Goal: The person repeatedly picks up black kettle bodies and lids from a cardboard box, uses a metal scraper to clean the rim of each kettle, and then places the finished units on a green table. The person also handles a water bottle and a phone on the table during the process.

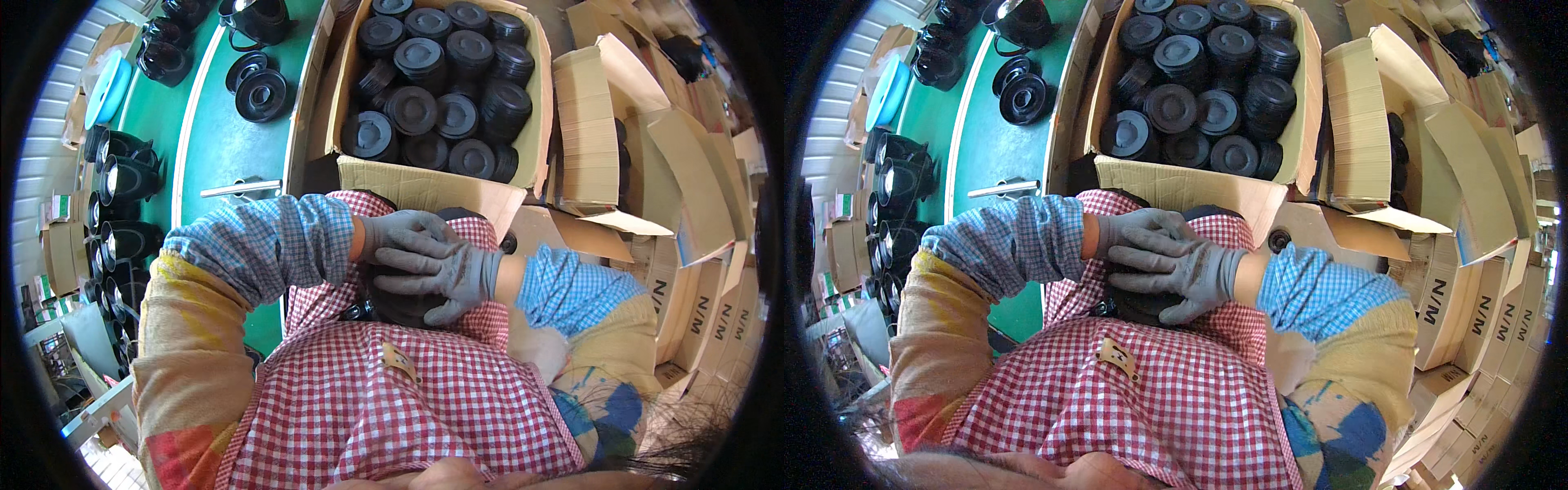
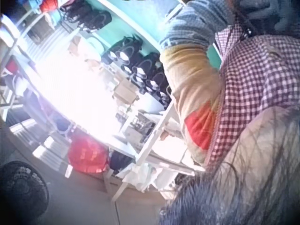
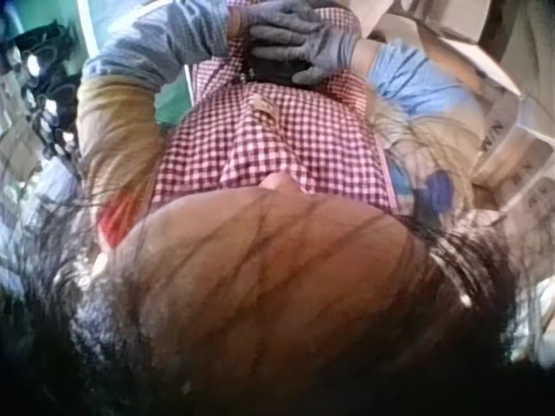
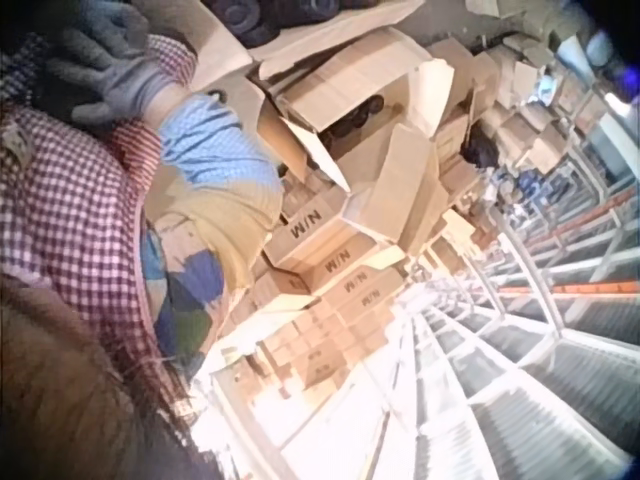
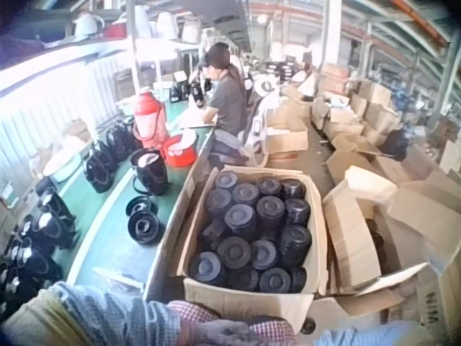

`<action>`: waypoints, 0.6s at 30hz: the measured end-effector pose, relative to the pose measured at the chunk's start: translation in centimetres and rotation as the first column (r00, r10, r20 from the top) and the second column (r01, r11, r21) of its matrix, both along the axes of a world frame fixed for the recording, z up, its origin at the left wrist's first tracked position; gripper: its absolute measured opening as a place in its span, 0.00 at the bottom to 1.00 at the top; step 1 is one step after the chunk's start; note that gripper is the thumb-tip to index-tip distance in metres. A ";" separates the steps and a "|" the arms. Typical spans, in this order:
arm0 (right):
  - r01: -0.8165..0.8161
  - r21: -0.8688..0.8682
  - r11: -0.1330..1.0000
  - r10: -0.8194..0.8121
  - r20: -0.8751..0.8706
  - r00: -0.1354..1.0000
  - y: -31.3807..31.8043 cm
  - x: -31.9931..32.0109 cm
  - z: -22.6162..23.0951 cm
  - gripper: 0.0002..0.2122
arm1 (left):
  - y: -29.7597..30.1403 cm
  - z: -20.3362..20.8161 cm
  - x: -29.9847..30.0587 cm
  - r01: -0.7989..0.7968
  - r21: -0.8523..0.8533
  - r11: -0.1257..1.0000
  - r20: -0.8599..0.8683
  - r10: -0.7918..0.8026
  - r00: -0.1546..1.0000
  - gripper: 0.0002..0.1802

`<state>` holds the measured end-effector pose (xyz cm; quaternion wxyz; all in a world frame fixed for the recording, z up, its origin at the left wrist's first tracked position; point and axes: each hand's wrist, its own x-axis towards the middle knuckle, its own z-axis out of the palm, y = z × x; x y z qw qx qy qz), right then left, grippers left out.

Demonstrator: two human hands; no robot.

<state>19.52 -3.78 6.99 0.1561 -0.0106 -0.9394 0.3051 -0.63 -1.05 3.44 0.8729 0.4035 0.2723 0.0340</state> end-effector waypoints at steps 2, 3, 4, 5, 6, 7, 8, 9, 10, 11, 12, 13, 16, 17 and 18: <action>0.024 -0.053 0.998 -0.019 0.106 0.994 -1.2 -0.4 0.6 0.39 | 0.0 -0.4 0.8 0.022 0.056 0.998 0.031 -0.024 0.999 0.24; 0.087 -0.046 0.995 -0.083 0.084 0.993 -2.0 -0.7 1.0 0.38 | 0.5 0.5 1.5 0.137 0.169 0.976 -0.073 -0.126 0.989 0.25; 0.151 -0.041 0.988 -0.148 0.062 0.987 -2.9 -1.2 1.2 0.36 | 1.3 1.6 2.2 0.259 0.269 0.928 -0.185 -0.214 0.959 0.25; 0.207 -0.036 0.978 -0.206 0.038 0.978 -3.6 -1.8 1.7 0.35 | 2.1 2.7 3.0 0.377 0.352 0.857 -0.303 -0.277 0.912 0.26; 0.261 0.009 0.965 -0.261 0.065 0.963 -4.3 -2.4 2.7 0.31 | 2.5 2.9 3.9 0.534 0.563 0.630 -0.423 -0.336 0.842 0.24; 0.307 0.044 0.951 -0.310 0.065 0.949 -4.8 -3.0 2.3 0.32 | 2.7 2.4 4.8 0.583 0.578 0.572 -0.437 -0.386 0.812 0.24; 0.346 0.080 0.935 -0.351 0.065 0.934 -5.2 -3.5 2.0 0.32 | 2.7 2.1 5.6 0.622 0.592 0.514 -0.452 -0.427 0.783 0.23; 0.383 0.117 0.916 -0.392 0.064 0.918 -5.6 -3.6 1.7 0.32 | 2.6 1.8 6.1 0.656 0.604 0.452 -0.467 -0.466 0.751 0.23; 0.428 0.137 0.893 -0.439 0.065 0.896 -6.1 -3.5 1.6 0.32 | 2.4 1.5 6.2 0.593 0.708 0.384 -0.422 -0.444 0.791 0.22; 0.451 0.115 0.885 -0.460 0.066 0.886 -5.9 -3.4 2.1 0.32 | 4.5 0.2 8.0 0.252 0.949 0.189 -0.006 -0.788 0.615 0.21; 0.443 0.096 0.891 -0.450 0.067 0.891 -5.1 -3.3 3.1 0.32 | 8.1 -1.7 10.5 -0.210 0.960 0.183 0.217 -0.964 0.154 0.21; 0.485 0.086 0.871 -0.491 0.077 0.868 -3.9 -2.7 3.5 0.33 | 8.5 -1.7 11.3 -0.254 0.934 0.252 0.312 -0.922 0.231 0.21; 0.690 -0.658 0.301 -0.916 0.003 0.402 0.2 0.8 -1.8 0.24 | 3.8 1.9 2.4 0.129 0.737 0.664 -0.374 0.242 0.895 0.21; 0.829 -0.434 0.352 -0.934 -0.109 0.340 1.4 2.9 -0.8 0.23 | 3.6 5.0 0.1 0.089 0.687 0.721 -0.465 0.342 0.817 0.19; 0.822 -0.434 0.369 -0.923 -0.071 0.377 1.5 3.7 -0.2 0.24 | 2.8 4.6 -3.0 0.039 0.656 0.754 -0.458 0.356 0.814 0.16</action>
